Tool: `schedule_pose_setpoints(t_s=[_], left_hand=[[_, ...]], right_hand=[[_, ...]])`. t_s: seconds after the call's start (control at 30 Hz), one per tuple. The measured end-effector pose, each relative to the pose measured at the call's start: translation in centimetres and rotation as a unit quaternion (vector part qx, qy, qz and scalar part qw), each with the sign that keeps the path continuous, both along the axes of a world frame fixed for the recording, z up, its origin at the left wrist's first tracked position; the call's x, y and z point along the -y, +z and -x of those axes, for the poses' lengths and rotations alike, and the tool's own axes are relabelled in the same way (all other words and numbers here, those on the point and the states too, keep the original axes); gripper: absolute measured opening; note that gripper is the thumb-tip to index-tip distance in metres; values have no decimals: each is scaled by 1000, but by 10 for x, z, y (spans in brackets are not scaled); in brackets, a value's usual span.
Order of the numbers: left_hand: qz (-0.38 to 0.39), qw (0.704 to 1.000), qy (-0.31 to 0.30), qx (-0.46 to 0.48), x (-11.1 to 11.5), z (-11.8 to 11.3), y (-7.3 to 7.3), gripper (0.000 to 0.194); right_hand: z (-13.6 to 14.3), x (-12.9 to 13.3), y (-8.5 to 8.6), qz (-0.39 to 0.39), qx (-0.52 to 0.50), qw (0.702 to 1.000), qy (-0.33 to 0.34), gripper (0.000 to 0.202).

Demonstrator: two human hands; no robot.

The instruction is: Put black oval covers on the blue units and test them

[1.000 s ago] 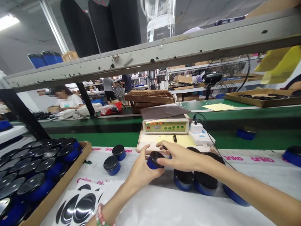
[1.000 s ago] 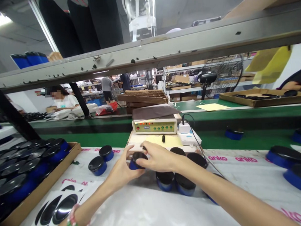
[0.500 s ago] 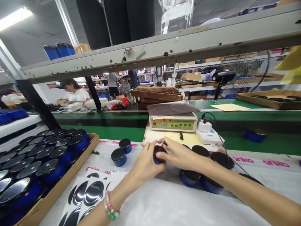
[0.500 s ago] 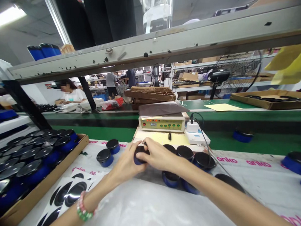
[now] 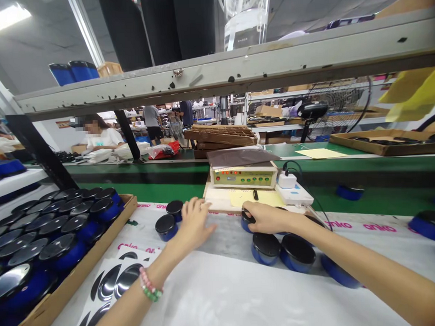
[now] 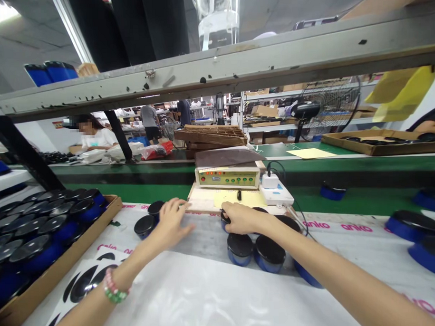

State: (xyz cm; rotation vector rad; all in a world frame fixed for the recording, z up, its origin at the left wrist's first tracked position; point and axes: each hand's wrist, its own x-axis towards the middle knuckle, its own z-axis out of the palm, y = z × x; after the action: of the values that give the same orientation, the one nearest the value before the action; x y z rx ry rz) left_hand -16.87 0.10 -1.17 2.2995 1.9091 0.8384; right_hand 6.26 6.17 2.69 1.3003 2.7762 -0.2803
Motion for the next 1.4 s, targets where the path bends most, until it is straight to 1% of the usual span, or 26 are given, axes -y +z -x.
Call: schedule_pose_setpoints(t_s=[0.07, 0.1, 0.13, 0.2, 0.23, 0.27, 0.3, 0.33, 0.4, 0.47, 0.53, 0.6, 0.67, 0.73, 0.83, 0.9, 0.93, 0.97, 1.03, 1.13, 1.23, 1.33, 1.4], left_hand=[[44, 996, -77, 17, 8, -26, 0, 36], [66, 990, -117, 28, 13, -38, 0, 35], [86, 983, -154, 39, 17, -50, -2, 40], [117, 969, -208, 61, 22, -70, -6, 62], [126, 964, -223, 72, 23, -79, -8, 73], [133, 960, -231, 84, 23, -86, -10, 81], [138, 957, -235, 95, 21, -92, -13, 83], [141, 955, -238, 107, 20, -96, -14, 81], [142, 952, -238, 130, 16, -102, -17, 72], [140, 950, -237, 149, 14, -104, -19, 64], [138, 949, -233, 163, 15, -102, -21, 63], [139, 949, -226, 170, 17, -99, -22, 66], [138, 951, -216, 174, 19, -96, -19, 74], [124, 954, -203, 181, 20, -95, -11, 79], [72, 960, -185, 199, 19, -97, 11, 86], [36, 955, -202, 215, 17, -99, 26, 91], [19, 951, -214, 221, 17, -100, 32, 93], [2, 948, -226, 222, 18, -101, 36, 94], [-19, 948, -233, 216, 21, -101, 42, 95], [-12, 956, -209, 207, 31, -99, 44, 97], [7, 960, -189, 208, 39, -97, 41, 94], [-21, 967, -187, 173, 42, -89, 34, 92], [-49, 975, -179, 122, 42, -77, 26, 89]], right_hand=[[-3, -1, 6, 1, 6, 1000, -3, 26], [-7, -2, 9, 0, 11, 1000, -10, 26], [-13, -3, 12, -1, 19, 1000, -20, 26], [-27, -5, 17, 4, 42, 998, -48, 27], [-35, -5, 17, 9, 54, 997, -61, 27], [-42, -6, 16, 13, 63, 995, -72, 27], [-48, -6, 14, 15, 68, 995, -78, 27], [-53, -6, 11, 15, 67, 995, -79, 27], [-59, -5, 5, 11, 50, 996, -74, 27], [-62, -5, 0, 11, 27, 997, -67, 25], [-63, -4, -2, 14, 5, 998, -61, 24], [-64, -3, 1, 11, -21, 998, -59, 21], [-64, 0, 7, -5, -60, 996, -60, 15], [-63, 8, 17, -29, -109, 992, -59, 13], [-54, 29, 35, -37, -173, 984, -35, 16], [-45, 46, 45, -27, -199, 980, -14, 17], [-40, 53, 49, -23, -217, 976, -10, 14], [-35, 60, 51, -22, -240, 970, -11, 12], [-27, 68, 53, -21, -290, 956, -20, 16], [-18, 71, 48, -20, -332, 942, -37, 22], [-7, 71, 40, -24, -345, 937, -51, 19], [1, 73, 35, -11, -340, 939, -41, 16], [-2, 71, 38, -23, -341, 940, -23, 19]])
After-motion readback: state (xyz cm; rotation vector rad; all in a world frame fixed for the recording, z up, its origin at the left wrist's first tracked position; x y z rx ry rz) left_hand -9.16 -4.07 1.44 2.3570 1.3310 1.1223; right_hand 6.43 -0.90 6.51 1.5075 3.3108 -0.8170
